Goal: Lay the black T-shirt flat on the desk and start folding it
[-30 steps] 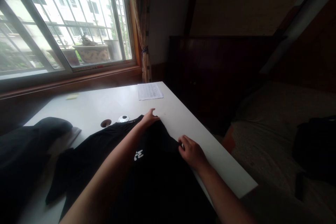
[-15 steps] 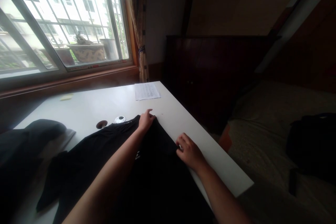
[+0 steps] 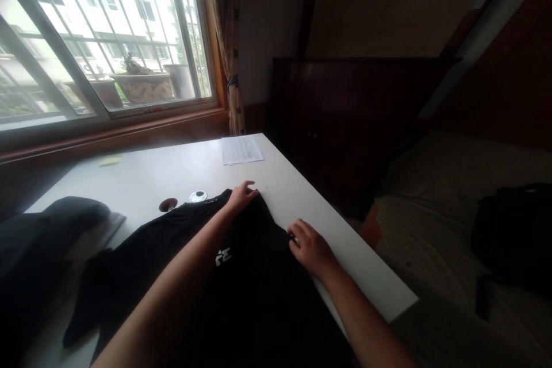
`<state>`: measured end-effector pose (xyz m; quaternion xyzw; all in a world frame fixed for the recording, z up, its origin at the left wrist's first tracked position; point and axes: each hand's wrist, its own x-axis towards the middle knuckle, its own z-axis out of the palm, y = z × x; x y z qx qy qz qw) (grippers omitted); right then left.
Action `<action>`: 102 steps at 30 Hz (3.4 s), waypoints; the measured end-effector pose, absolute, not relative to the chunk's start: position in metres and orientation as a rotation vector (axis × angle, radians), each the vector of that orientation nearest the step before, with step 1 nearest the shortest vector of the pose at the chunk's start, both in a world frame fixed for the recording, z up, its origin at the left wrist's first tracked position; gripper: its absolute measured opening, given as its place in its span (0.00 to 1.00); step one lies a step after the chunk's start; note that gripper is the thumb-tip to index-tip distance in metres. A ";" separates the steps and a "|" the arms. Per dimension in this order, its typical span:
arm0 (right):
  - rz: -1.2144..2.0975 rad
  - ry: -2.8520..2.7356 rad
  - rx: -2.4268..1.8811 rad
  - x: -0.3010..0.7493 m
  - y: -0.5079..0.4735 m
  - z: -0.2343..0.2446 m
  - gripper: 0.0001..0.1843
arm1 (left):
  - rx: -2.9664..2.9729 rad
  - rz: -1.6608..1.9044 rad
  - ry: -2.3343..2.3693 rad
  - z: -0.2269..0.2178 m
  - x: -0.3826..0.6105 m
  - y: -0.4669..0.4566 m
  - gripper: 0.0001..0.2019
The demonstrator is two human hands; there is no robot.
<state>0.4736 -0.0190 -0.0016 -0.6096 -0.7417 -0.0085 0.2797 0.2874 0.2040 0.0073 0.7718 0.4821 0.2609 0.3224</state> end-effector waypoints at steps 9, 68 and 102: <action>-0.120 -1.964 -1.609 0.474 -0.021 0.003 0.15 | 2.044 0.722 1.444 0.008 0.299 0.196 0.14; 0.221 -1.967 -1.532 0.485 -0.025 0.005 0.18 | 3.215 0.389 -0.022 0.036 0.245 0.104 0.06; -0.324 -2.008 -1.711 0.467 -0.023 0.003 0.14 | 2.531 0.792 1.112 0.017 0.268 0.160 0.12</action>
